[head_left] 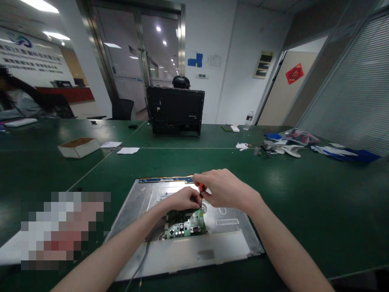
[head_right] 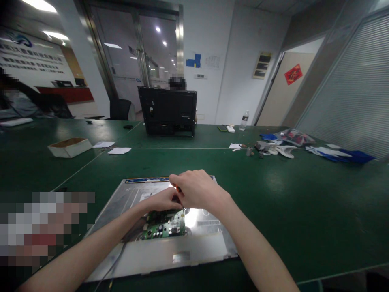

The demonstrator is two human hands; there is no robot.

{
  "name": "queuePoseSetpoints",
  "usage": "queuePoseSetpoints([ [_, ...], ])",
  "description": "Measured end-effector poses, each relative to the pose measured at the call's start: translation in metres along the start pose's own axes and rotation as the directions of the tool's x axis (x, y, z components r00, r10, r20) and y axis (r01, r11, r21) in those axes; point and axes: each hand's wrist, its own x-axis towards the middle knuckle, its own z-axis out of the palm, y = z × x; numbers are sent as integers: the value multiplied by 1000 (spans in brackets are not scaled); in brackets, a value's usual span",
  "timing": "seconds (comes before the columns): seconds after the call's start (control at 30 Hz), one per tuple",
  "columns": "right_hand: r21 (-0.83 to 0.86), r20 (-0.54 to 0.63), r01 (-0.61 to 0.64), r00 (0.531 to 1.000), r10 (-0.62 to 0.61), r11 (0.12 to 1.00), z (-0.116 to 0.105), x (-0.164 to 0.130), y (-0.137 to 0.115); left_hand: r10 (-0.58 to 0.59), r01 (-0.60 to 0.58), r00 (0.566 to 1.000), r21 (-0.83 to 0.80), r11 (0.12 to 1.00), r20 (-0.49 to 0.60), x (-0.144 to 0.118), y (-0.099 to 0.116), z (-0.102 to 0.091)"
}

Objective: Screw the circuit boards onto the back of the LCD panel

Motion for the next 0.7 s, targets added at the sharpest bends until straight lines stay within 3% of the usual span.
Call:
queuePoseSetpoints([
  [0.17, -24, -5, -69, 998, 69, 997, 3, 4, 1, 59, -60, 998, 15, 998, 18, -1, 3, -2],
  [0.53, 12, -10, -36, 999, 36, 999, 2, 1, 3, 26, -26, 1000, -14, 1000, -3, -1, 4, -2],
  [0.7, -49, -9, -108, 994, 108, 993, 5, 6, 4, 41, -41, 999, -8, 999, 0, -2, 5, -2],
])
